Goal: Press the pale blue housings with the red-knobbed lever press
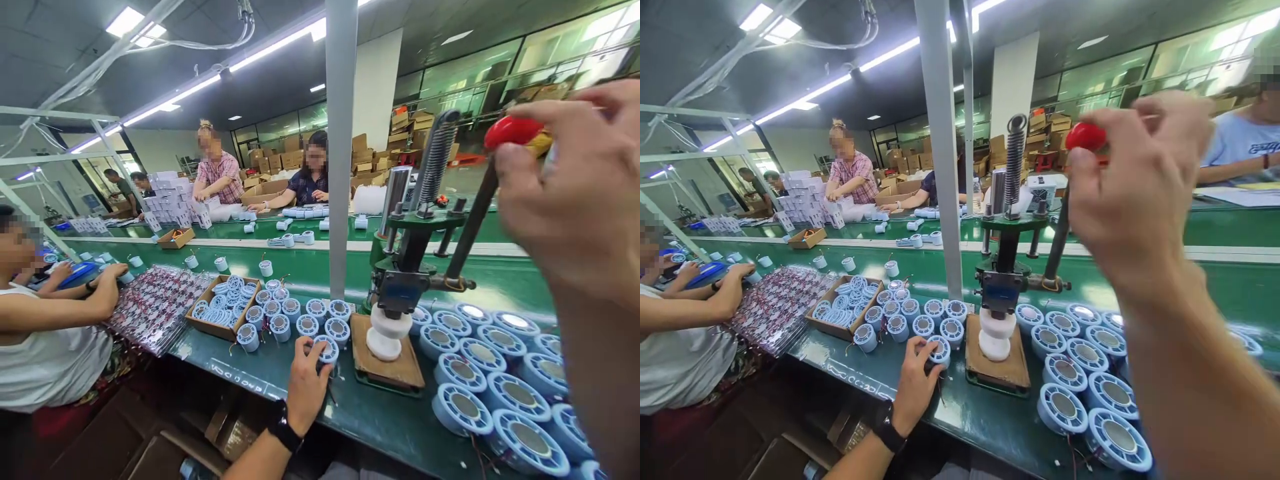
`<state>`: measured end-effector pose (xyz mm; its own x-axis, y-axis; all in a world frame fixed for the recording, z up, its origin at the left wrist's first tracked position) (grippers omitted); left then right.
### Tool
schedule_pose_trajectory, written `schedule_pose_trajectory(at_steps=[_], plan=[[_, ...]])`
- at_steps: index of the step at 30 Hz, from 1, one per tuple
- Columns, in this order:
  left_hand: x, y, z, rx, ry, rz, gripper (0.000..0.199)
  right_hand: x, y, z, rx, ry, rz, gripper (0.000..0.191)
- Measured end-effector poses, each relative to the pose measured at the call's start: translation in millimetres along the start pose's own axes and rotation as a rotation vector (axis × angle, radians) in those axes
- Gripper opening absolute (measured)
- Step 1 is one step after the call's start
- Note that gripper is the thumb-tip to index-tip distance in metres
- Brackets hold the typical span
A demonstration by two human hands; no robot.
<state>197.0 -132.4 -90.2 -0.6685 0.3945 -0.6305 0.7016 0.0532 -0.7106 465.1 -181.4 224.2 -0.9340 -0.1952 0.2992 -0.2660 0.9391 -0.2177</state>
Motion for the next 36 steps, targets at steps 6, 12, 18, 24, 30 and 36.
schedule_pose_trajectory(at_steps=[6,12,18,24,30,36], plan=[[13,-48.2,-9,-0.108,0.108,-0.01,0.033,78,65,187,0.307,-0.029,-0.469,0.029],[91,-167.9,-81,-0.288,-0.078,-0.315,0.027,139,216,319,0.822,0.13,-0.304,0.05],[146,-216.2,-131,-0.14,-0.173,-0.448,0.031,154,210,356,0.769,0.116,-0.283,0.049],[162,-203.0,-139,-0.108,-0.304,-0.529,0.033,140,154,383,0.662,0.068,-0.382,0.033],[140,-217.7,-134,-0.194,-0.333,-0.553,0.015,118,134,372,0.685,0.172,-0.552,0.015],[104,-189.6,-83,-0.315,-0.299,-0.443,0.023,91,127,358,0.891,0.269,-0.684,0.039]])
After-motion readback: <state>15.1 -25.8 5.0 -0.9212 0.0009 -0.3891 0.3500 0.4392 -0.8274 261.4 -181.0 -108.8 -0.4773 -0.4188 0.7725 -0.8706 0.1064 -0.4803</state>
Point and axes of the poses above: each hand's wrist, its own z-axis away from the middle knuckle, its own y-axis out of the palm, x = y × z, the point moved 5 cm from there along -z, towards the middle knuckle, and after that the axes turned 9 degrees about -z, right-handed, at the moved point
